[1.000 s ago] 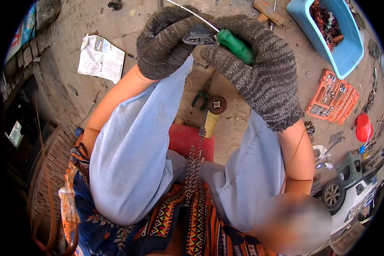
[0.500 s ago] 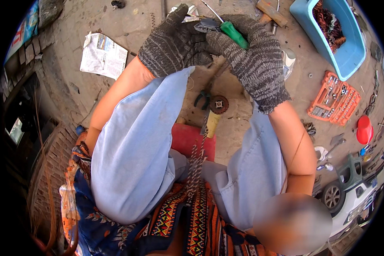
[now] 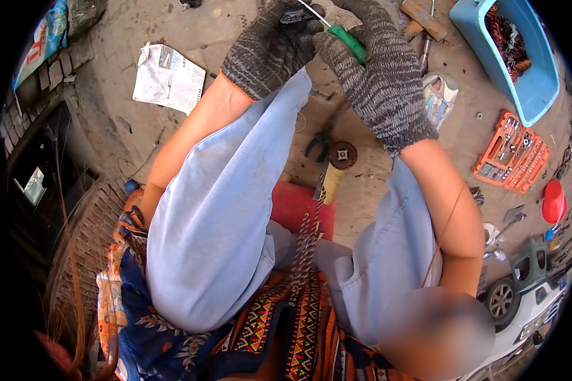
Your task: The person sits on the ground in a workshop area, manipulating a small mechanical component with gloved hands. They use a screwdriver to adjust parts and a hammer to tap the object, occasionally picking up and inspecting the piece.
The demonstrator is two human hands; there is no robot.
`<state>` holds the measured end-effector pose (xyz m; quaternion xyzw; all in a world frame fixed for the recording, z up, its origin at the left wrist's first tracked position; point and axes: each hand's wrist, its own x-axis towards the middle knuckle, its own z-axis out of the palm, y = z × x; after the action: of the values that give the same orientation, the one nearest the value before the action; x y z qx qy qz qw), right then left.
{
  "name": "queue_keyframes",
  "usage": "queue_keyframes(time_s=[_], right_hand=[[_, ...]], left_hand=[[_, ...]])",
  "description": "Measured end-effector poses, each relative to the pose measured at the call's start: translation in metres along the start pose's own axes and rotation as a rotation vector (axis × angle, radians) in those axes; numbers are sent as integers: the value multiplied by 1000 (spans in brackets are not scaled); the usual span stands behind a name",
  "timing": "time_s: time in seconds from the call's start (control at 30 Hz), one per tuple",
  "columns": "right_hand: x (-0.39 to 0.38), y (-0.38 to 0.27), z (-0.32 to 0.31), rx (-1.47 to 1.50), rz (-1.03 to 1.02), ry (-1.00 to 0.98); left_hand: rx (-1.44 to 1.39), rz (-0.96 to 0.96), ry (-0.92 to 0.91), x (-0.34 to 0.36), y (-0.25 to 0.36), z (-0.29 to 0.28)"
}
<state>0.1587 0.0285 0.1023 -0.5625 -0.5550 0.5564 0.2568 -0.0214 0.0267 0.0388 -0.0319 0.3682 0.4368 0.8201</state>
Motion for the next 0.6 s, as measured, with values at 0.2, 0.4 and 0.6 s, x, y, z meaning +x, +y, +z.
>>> queue_keyframes(time_s=[0.2,0.4,0.6], right_hand=[[-19,11,-6,-422,-213,-58],[-17,7,-8,-398,-167,-145],[-14,13,-10,-382,-221,-141]], left_hand=[[-116,-8,61,1,4,-22],[26,115,54,5,0,-22],[151,125,108,4,1,-16]])
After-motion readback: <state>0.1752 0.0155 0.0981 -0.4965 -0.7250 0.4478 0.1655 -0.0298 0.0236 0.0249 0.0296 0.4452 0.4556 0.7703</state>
